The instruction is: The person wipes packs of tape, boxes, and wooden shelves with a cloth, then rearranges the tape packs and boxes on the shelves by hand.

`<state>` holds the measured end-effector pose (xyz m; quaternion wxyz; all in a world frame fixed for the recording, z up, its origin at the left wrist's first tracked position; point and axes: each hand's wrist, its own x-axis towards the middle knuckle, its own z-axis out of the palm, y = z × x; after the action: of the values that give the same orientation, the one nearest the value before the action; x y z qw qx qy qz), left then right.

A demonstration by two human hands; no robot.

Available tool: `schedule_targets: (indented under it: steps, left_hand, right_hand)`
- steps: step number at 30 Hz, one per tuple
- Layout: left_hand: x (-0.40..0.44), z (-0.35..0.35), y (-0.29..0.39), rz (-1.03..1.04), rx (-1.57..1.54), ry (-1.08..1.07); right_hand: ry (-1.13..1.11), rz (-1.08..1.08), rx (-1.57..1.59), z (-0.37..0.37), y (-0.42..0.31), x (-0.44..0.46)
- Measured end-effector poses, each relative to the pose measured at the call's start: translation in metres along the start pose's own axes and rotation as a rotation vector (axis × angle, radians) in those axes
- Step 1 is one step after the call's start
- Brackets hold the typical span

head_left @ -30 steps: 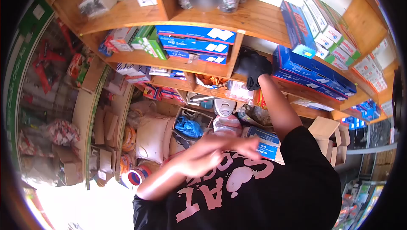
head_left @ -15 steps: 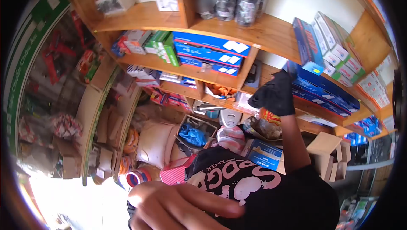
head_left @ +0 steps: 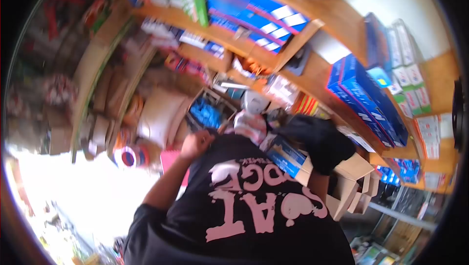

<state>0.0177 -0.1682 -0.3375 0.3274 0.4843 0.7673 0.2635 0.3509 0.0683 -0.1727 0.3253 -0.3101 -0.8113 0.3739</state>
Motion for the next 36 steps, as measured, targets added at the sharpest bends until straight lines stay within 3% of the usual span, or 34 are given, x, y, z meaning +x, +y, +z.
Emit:
schedule_targets:
  steps: [3,8,12,15,18,19,24,27,31,32,36]
  left_hand:
    - [-0.021,0.018,-0.064,-0.077,-0.054,0.207]
    - [-0.085,0.021,-0.104,-0.325,-0.097,0.448]
    - [-0.149,0.058,-0.139,-0.560,-0.191,0.476]
    - [-0.209,0.109,-0.186,-0.822,-0.164,0.355]
    - [-0.269,0.194,-0.263,-0.912,-0.455,0.435]
    - [-0.281,0.210,-0.278,-1.035,-0.702,0.426]
    - [-0.285,0.213,-0.265,-1.010,-0.905,0.583]
    - [-0.268,0.219,-0.297,-0.992,-0.813,0.464]
    - [-0.203,0.154,-0.255,-0.799,-1.365,0.654]
    - [-0.196,0.159,-0.275,-0.737,-1.207,0.556]
    - [-0.192,0.158,-0.278,-0.803,-1.441,0.288]
  right_hand:
    - [0.048,-0.230,-0.069,-0.021,-0.040,0.038]
    - [0.256,-0.620,-0.140,-0.060,-0.108,0.107]
    - [0.468,-0.657,-0.227,-0.074,-0.113,0.131]
    - [0.561,-0.643,-0.258,-0.074,-0.107,0.151]
    - [0.616,-0.629,-0.275,-0.072,-0.102,0.167]
    - [0.636,-0.625,-0.279,-0.073,-0.102,0.170]
    - [0.711,-0.628,-0.280,-0.076,-0.105,0.188]
    - [0.766,-0.625,-0.287,-0.078,-0.109,0.197]
    - [0.830,-0.626,-0.334,-0.077,-0.117,0.216]
    - [0.841,-0.621,-0.361,-0.075,-0.118,0.223]
    - [0.861,-0.546,-0.732,-0.053,-0.109,0.283]
